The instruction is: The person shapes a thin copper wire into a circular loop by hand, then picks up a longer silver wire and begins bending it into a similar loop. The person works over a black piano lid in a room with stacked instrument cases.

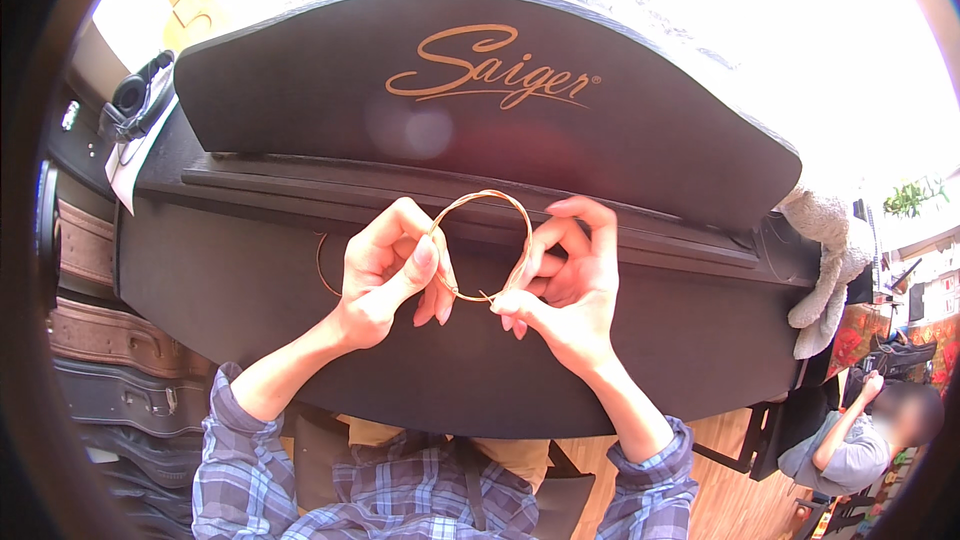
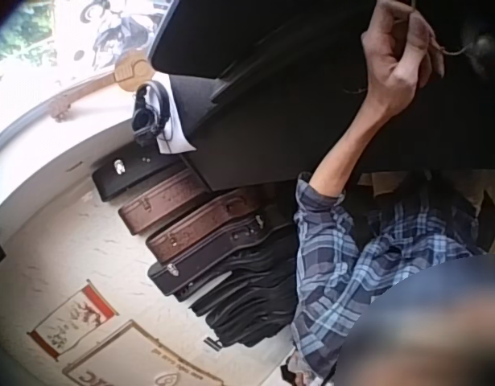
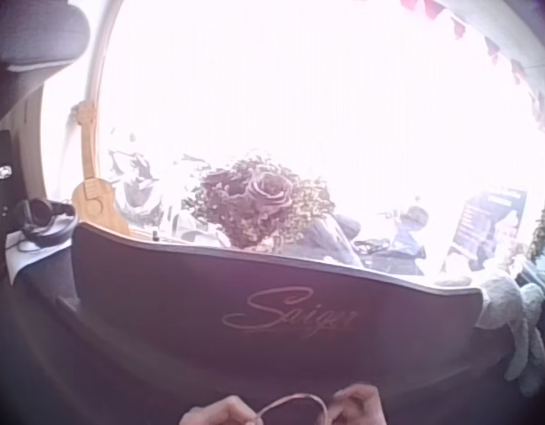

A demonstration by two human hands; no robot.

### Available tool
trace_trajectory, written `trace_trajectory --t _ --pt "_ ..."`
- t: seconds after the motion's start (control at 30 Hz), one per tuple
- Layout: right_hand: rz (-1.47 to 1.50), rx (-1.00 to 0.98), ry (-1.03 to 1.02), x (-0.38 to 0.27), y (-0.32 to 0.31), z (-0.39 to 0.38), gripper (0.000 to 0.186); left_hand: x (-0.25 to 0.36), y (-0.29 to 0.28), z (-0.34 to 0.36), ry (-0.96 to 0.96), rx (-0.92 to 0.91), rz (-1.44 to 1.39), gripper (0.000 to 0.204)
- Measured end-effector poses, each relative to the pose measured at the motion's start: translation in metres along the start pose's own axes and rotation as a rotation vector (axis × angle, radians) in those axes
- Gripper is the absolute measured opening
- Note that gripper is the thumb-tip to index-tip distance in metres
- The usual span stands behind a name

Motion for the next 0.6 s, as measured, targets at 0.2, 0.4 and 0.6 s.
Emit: trace_trajectory --t 0.2,0.4,0.6 --pt "-0.109 -0.026 0.142 -0.0079 0.0031 -0.0025 0.025 -0.0006 -0.0004 -0.0011 -0.009 -0.013 0.014 0.018" --pt "-0.024 -0.139 0.119 -0.003 0.0039 0.0 0.021 -0.0001 -0.0002 -0.0018 -0.024 -0.041 0.019 0.018" --pt "-0.099 -0.098 0.082 -0.0016 0.0008 0.0 0.021 -0.0005 0.0005 -0.0015 -0.037 -0.034 -0.01 0.018"
Point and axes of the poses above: each hand's wrist, its own z-axis towards the middle knuckle, its own y-axis out of the palm, x = y × z, the point moved 1 cm from there along z, towards the middle knuckle, and after that the axes turned 13 degrees about y, right-handed, at the moved point
